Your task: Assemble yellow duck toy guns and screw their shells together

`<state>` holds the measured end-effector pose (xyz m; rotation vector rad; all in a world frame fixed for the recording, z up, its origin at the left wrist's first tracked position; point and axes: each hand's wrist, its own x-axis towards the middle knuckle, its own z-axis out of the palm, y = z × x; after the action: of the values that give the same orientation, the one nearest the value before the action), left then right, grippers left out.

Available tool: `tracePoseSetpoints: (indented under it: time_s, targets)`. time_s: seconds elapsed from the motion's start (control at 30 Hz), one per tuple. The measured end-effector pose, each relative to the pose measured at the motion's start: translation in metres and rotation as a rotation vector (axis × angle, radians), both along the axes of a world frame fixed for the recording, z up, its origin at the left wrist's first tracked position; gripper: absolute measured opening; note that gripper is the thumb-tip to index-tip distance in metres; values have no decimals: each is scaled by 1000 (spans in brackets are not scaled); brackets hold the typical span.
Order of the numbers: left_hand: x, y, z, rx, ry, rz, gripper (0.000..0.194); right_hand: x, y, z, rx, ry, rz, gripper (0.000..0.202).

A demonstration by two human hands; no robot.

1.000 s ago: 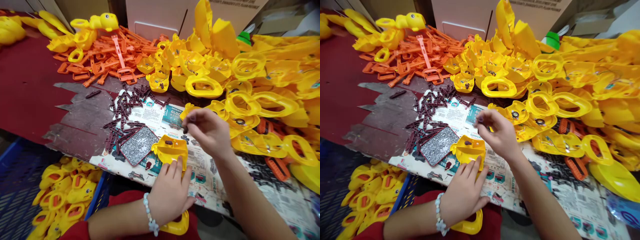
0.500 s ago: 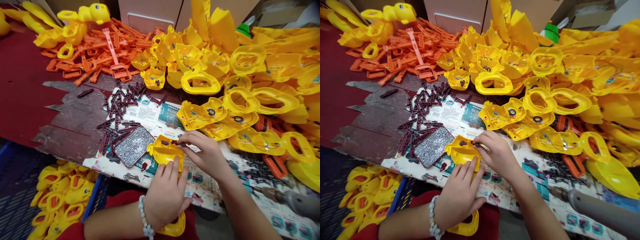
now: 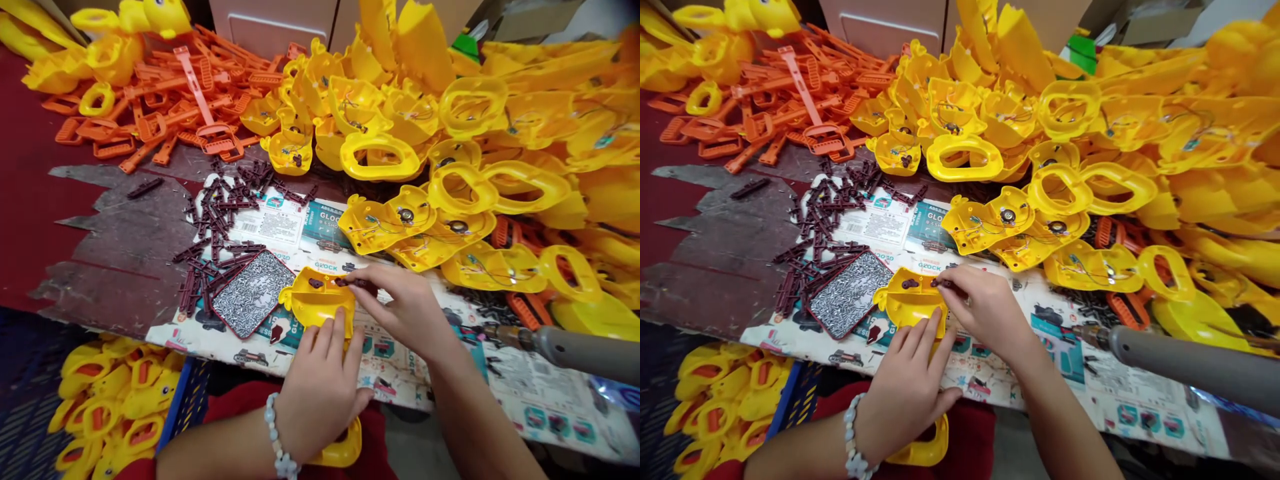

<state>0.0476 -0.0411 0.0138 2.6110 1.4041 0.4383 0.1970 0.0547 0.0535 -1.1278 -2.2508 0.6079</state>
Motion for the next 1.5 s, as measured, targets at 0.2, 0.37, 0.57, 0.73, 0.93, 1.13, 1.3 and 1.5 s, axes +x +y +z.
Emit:
tracePoseSetpoints:
  time_s: [0.2,0.37,0.57,0.73,0.93,1.13,1.3,1.5]
  targets:
    - [2,0,-1,-29,20,-11,71,-8,-3,-8,68,3,-78,11]
    - [3,0,1,-26,39,-1,68,-13,-7,-12,53,13,-64,11]
    - [3,2,2,-39,42,-16,69,-10,-5,-19,27,11,-80,11]
    - [5,2,4,-69,40,-35,70,-8,-3,-24,19,-11,-77,11]
    - [-26,3,20,-75,-291,-77,39,-10,-7,-19,161,-18,-25,16]
    - [-124,105,34,87,-210,296,22,6,-15,-12,280,-12,0,27]
    - [-165,247,37,53,-56,492,23,11,-25,-9,316,12,-44,26]
    - [-159,292,48,82,-13,562,29,17,-26,-7,305,6,-47,24]
